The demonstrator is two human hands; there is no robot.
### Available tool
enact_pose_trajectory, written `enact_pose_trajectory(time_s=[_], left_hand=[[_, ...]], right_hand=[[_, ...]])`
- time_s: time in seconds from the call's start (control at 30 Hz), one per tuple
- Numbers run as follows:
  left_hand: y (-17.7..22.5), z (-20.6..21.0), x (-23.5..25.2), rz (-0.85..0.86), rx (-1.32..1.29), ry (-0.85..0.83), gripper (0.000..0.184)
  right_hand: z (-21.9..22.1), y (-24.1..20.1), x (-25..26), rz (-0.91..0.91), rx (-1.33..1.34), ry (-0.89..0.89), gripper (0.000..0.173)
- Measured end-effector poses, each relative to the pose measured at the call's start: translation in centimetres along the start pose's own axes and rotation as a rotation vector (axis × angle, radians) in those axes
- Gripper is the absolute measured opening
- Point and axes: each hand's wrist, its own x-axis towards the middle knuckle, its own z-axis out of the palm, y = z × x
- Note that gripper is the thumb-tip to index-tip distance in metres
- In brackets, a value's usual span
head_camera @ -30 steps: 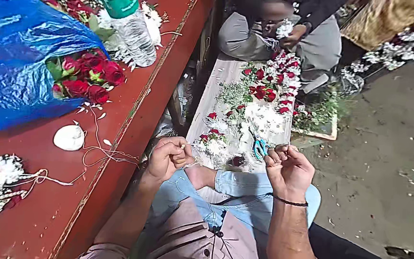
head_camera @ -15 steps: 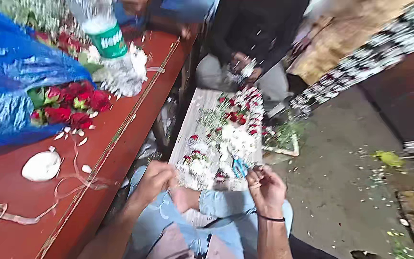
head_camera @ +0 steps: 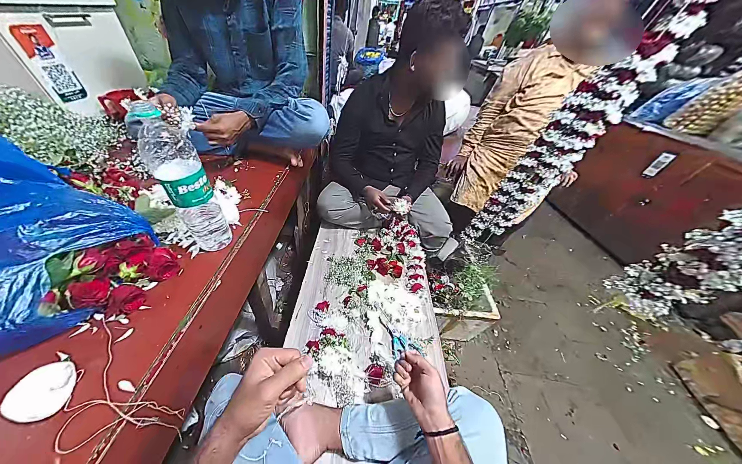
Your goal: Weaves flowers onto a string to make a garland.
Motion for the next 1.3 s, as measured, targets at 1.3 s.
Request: enact_pose_trajectory(time_s=[1.3], left_hand=[[-6.1, -1.3, 0.6, -0.051, 0.293, -0.193, 0.016]], right_hand=[[7.9, -3.9, -6.4, -0.115, -0.386, -0.661, 0.019]])
